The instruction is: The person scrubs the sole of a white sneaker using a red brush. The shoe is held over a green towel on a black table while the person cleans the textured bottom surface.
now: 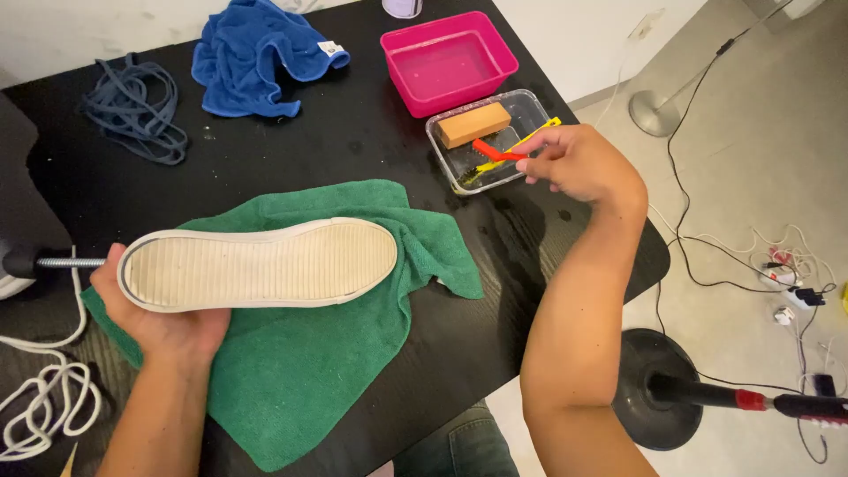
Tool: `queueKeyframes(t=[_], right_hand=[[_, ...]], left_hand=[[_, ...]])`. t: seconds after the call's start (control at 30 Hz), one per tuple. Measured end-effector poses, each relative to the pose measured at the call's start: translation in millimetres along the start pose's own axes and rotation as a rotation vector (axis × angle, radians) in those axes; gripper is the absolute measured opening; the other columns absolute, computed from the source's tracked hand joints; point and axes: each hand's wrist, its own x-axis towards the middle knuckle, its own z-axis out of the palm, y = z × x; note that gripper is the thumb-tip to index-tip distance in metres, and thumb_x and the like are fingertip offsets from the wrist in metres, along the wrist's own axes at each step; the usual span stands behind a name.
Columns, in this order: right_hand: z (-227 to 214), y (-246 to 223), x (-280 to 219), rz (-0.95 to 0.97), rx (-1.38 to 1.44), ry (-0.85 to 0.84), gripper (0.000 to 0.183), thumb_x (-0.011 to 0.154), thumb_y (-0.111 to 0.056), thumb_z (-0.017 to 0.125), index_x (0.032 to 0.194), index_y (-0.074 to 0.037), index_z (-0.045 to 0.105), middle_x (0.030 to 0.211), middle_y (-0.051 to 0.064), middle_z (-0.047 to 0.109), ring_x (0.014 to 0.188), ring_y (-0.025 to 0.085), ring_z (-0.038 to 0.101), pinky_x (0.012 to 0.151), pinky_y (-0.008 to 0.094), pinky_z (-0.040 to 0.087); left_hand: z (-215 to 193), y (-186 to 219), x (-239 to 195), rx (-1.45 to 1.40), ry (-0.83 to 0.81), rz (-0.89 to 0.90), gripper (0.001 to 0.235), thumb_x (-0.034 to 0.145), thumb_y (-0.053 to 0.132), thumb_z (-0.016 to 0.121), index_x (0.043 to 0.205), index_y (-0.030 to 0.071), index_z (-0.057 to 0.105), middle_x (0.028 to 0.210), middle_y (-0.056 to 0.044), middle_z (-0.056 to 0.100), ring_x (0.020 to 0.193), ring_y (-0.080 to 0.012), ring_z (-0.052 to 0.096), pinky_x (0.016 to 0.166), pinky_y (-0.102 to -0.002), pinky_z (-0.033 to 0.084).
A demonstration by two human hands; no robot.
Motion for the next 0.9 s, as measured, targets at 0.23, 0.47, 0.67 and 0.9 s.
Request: queueKeyframes(t=[0.23, 0.47, 0.67, 0.9], right_hand=[[-2.9, -22.3, -23.6, 0.056, -0.016, 0.006, 0.018, 0.102, -0.025, 0.059, 0.113, -0.021, 0.073, 0.081, 0.003, 0.070, 0.059, 0.015, 0.047, 0.058, 0.027, 0.038], [-4.3, -5.9, -13.0, -0.020, 0.140, 0.003, 0.021, 0.107, -0.021, 0.052, 0.122, -0.012, 0.065, 0.085, 0.010, 0.072, 0.055, 0.015, 0.051, 0.045, 0.027, 0.038], [-4.2, -7.7, -15.9, -0.035, 0.196, 0.009, 0.022, 0.106, -0.021, 0.053, 0.121, -0.008, 0.062, 0.087, 0.014, 0.074, 0.052, 0.016, 0.053, 0.041, 0.029, 0.040], [-2.1, -8.8, -15.4, -0.019, 0.232, 0.008, 0.020, 0.107, -0.024, 0.051, 0.119, -0.009, 0.060, 0.088, 0.016, 0.074, 0.051, 0.018, 0.055, 0.039, 0.029, 0.039]], left_hand=[[0.7, 1.4, -2.4, 0.009, -0.004, -0.036, 0.034, 0.082, 0.048, 0.059, 0.076, 0.015, 0.065, 0.080, -0.001, 0.065, 0.083, -0.0205, 0.065, 0.078, -0.033, 0.051], [-4.8, -0.2, 0.0, 0.000, -0.071, -0.039, 0.038, 0.082, 0.049, 0.060, 0.082, 0.012, 0.069, 0.083, -0.003, 0.068, 0.085, -0.0209, 0.066, 0.079, -0.033, 0.051], [-3.3, 0.7, -1.1, -0.002, -0.062, -0.044, 0.037, 0.084, 0.049, 0.059, 0.080, 0.013, 0.067, 0.083, -0.003, 0.067, 0.085, -0.0206, 0.065, 0.079, -0.033, 0.051], [-3.0, 0.6, -0.4, -0.002, -0.051, -0.047, 0.039, 0.081, 0.050, 0.061, 0.082, 0.012, 0.069, 0.083, -0.003, 0.068, 0.084, -0.0206, 0.066, 0.079, -0.032, 0.051]])
